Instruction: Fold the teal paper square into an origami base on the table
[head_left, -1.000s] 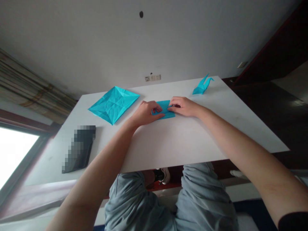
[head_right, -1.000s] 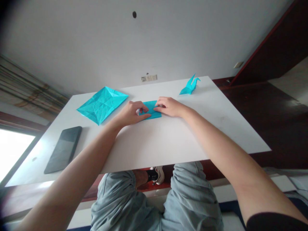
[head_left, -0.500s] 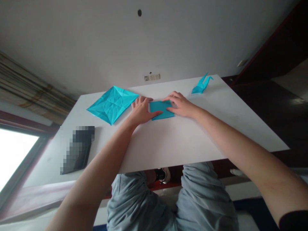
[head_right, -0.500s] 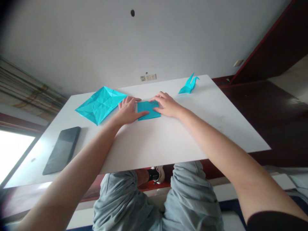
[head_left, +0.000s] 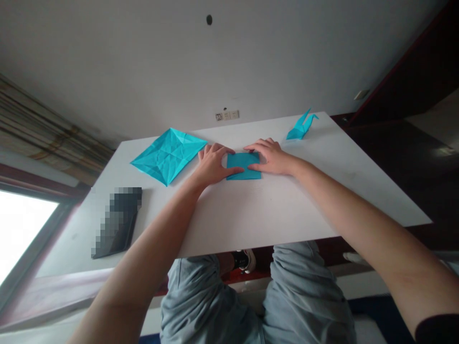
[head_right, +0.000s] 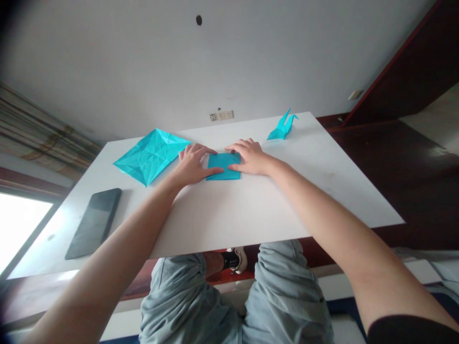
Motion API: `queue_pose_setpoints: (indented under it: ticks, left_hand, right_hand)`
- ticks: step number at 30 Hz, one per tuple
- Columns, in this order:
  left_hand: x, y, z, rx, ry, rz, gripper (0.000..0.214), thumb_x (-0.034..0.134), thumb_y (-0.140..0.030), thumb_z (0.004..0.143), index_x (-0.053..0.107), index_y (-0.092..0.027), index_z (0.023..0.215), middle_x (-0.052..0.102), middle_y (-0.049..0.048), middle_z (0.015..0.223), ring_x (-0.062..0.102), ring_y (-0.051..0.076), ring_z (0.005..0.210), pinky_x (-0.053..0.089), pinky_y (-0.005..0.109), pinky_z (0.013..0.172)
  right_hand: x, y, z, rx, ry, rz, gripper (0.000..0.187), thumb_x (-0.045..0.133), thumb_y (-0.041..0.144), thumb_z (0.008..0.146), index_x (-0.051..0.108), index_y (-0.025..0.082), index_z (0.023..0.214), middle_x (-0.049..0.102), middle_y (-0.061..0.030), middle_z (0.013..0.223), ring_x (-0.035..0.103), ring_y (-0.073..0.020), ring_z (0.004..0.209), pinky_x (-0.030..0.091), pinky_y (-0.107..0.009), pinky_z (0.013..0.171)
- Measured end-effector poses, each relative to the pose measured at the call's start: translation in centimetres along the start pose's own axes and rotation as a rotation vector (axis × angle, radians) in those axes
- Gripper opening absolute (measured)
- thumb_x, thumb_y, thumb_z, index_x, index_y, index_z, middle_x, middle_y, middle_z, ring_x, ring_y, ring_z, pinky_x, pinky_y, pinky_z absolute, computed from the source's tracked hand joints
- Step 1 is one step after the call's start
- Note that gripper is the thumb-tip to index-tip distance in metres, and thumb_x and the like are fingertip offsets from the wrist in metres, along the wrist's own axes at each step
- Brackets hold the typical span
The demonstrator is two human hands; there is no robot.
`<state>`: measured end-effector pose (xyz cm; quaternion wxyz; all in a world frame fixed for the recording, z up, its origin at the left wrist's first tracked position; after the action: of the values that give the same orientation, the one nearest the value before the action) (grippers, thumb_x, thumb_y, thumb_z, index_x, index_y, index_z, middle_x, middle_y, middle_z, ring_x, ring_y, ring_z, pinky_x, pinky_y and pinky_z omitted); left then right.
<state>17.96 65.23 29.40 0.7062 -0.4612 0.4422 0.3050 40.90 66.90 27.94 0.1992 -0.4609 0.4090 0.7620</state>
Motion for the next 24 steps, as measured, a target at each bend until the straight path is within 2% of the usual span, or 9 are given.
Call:
queue_pose_setpoints:
  ticks: [7, 13, 20, 24]
  left_hand:
    - [-0.01, -0.01, 0.12, 0.062, 0.007, -0.032, 0.065, 0.096, -0.068, 0.091, 0.083, -0.032, 0.143, 0.073, 0.0142, 0.147, 0.056, 0.047, 0.149, 0.04, 0.065, 0.129]
    - [-0.07, -0.43, 0.21, 0.1, 0.021, -0.045, 0.069, 0.097, -0.061, 0.093, 0.081, -0.025, 0.15, 0.075, 0.0154, 0.146, 0.062, 0.044, 0.148, 0.041, 0.06, 0.135]
    - [-0.01, -0.6, 0.11, 0.168, 0.024, -0.049, 0.058, 0.093, -0.058, 0.097, 0.083, -0.027, 0.145, 0.077, 0.0136, 0.143, 0.067, 0.041, 0.143, 0.044, 0.057, 0.133]
    - [0.06, -0.25, 0.21, 0.144, 0.008, -0.059, 0.071, 0.094, -0.06, 0.094, 0.075, -0.027, 0.154, 0.079, 0.0137, 0.145, 0.067, 0.042, 0.144, 0.046, 0.057, 0.129]
  right_hand:
    - [0.27, 0.07, 0.0, 0.005, 0.004, -0.014, 0.064, 0.083, 0.059, 0.096, 0.078, 0.033, 0.154, 0.073, -0.0165, 0.151, 0.059, -0.0471, 0.138, 0.041, -0.069, 0.126]
    - [-0.08, -0.05, -0.07, 0.037, 0.036, 0.001, 0.074, 0.092, 0.069, 0.087, 0.081, 0.03, 0.149, 0.073, -0.0183, 0.139, 0.06, -0.0478, 0.133, 0.046, -0.067, 0.122]
    - [0.01, 0.0, -0.16, 0.042, 0.035, 0.009, 0.073, 0.093, 0.067, 0.088, 0.081, 0.029, 0.149, 0.072, -0.0182, 0.14, 0.061, -0.0481, 0.136, 0.046, -0.067, 0.124]
    - [-0.11, 0.0, -0.07, 0.021, 0.002, 0.044, 0.072, 0.097, 0.065, 0.084, 0.082, 0.03, 0.145, 0.073, -0.0162, 0.139, 0.062, -0.047, 0.135, 0.047, -0.065, 0.124]
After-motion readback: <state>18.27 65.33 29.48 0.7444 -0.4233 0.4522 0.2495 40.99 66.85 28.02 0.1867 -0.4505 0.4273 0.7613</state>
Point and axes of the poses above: each hand's wrist, its own z-axis towards the middle knuckle, its own x-axis out of the palm, y = z × x, the point moved 6 cm from there along z, towards the middle knuckle
